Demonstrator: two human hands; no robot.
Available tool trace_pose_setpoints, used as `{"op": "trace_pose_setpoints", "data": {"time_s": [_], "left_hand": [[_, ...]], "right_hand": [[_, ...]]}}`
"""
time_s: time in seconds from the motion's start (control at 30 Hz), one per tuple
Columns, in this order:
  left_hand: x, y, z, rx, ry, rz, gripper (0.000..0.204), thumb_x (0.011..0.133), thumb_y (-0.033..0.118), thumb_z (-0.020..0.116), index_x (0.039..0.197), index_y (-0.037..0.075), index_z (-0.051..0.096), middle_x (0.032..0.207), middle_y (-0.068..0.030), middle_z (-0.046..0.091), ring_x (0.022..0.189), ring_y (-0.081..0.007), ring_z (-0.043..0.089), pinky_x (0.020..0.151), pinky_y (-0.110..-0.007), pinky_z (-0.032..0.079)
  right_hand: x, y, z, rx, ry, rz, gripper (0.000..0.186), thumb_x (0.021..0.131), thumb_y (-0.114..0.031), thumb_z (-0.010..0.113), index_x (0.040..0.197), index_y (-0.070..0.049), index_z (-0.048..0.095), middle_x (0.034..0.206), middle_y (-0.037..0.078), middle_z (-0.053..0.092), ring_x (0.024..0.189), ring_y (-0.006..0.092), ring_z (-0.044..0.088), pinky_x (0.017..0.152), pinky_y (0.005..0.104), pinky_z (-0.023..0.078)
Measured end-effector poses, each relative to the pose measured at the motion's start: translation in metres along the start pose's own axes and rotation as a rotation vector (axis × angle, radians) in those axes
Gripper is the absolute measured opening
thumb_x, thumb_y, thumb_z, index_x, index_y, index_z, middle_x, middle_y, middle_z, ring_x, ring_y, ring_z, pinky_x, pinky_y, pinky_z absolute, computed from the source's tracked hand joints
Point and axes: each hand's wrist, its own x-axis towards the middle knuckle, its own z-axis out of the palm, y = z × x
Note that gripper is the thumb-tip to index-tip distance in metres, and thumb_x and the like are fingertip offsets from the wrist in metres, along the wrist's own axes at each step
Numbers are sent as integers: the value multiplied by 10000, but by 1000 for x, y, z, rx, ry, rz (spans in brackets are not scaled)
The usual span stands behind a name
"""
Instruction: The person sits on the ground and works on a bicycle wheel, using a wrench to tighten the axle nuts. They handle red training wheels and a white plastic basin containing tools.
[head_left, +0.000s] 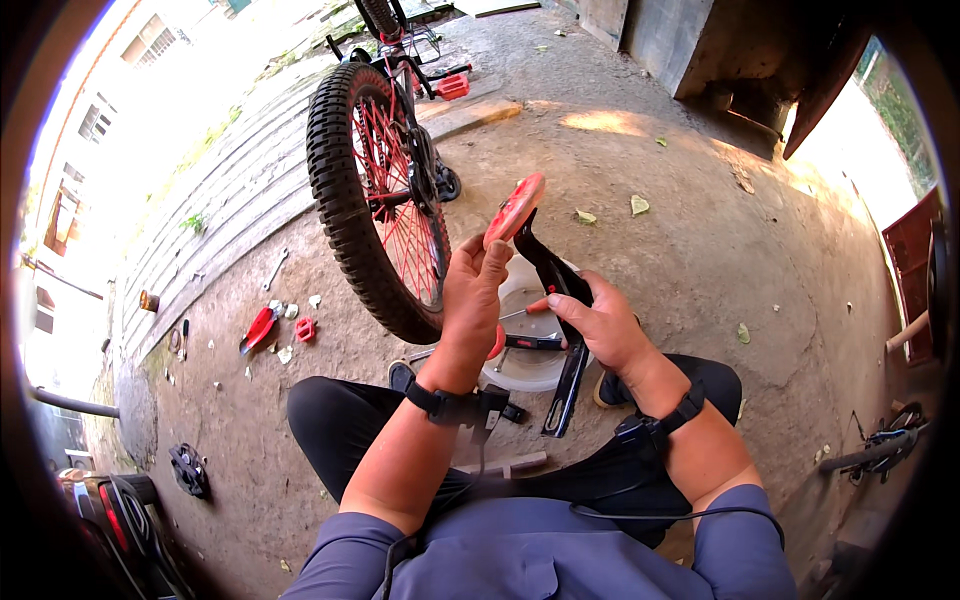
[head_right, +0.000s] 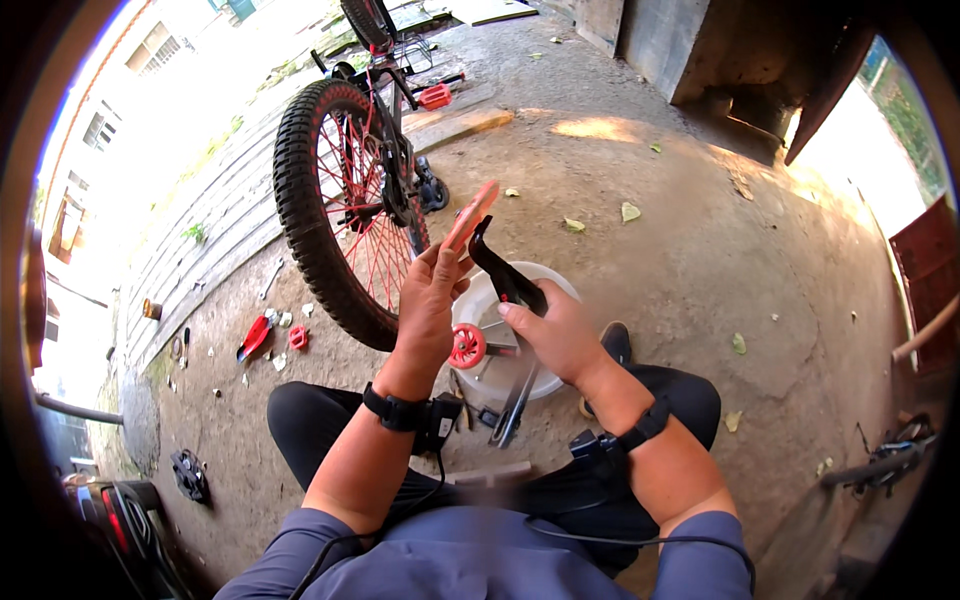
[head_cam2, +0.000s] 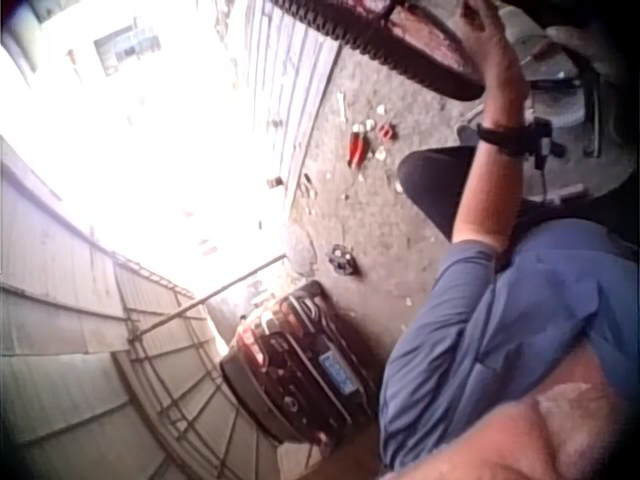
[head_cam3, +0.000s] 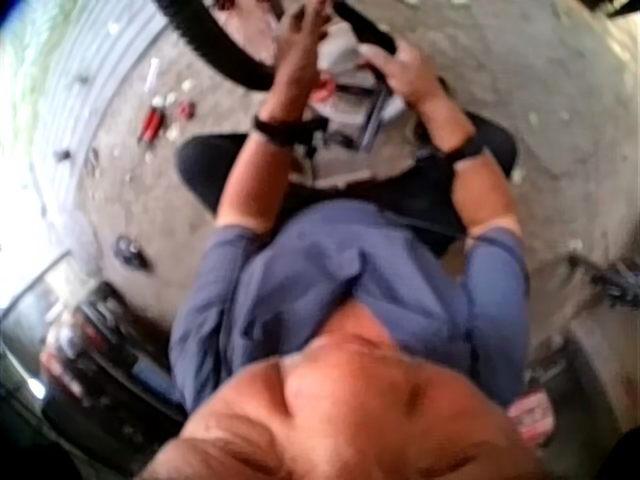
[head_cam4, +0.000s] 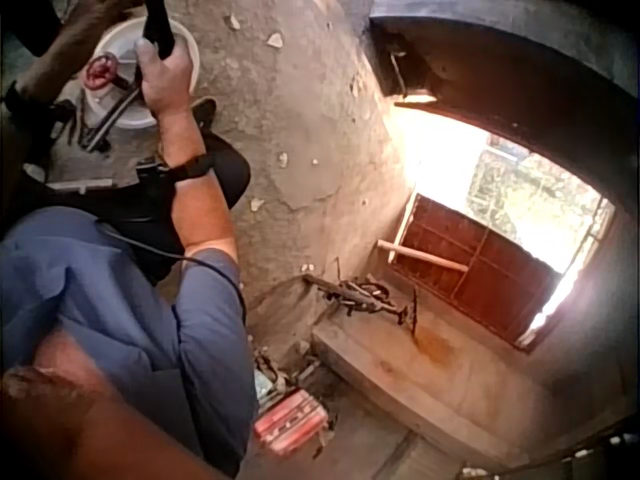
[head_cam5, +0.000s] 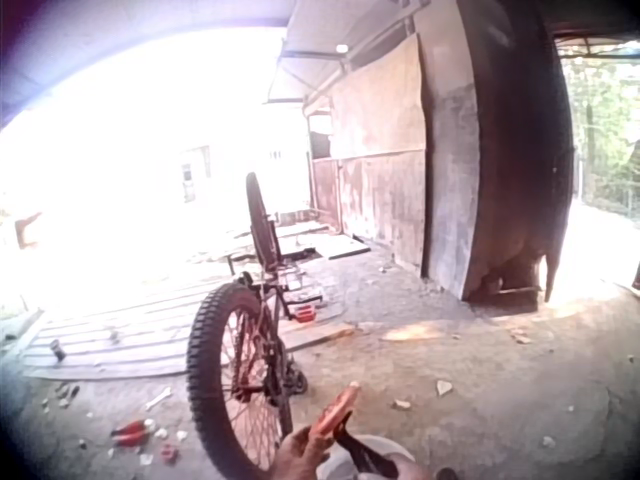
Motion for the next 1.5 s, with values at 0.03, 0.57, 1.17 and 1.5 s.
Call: {"op": "trace_pose_setpoints", "data": {"time_s": [0.03,0.57,1.17,1.5], "left_hand": [[-1,0,0,38,13,0,569,976,369,656,1335,-39,489,1155,-63,639,1000,-111,566,822,-266,447],[-10,-4,-3,-72,69,-14,541,1010,280,611,1425,23,379,1333,-94,556,1186,-207,587,927,-346,471],[-9,-7,-6,-87,87,-1,435,1017,235,603,1378,53,442,1265,-62,601,1116,-183,631,864,-308,481],[-11,-4,-4,-73,90,14,426,1024,235,589,1376,49,440,1265,-64,602,1112,-180,632,853,-295,483]], "right_hand": [[-1,-2,0,10,-2,10,347,956,-231,650,1199,-2,558,960,55,715,691,61,581,563,230,490],[-7,-15,1,72,-22,71,367,952,-264,652,1184,-7,530,981,81,724,639,62,554,546,229,484],[-8,-18,1,95,-29,70,412,944,-276,656,1213,8,526,996,88,725,636,65,561,550,225,486],[-9,-19,1,78,-31,78,432,944,-288,649,1233,8,526,1010,85,727,657,60,565,554,219,488]]}}
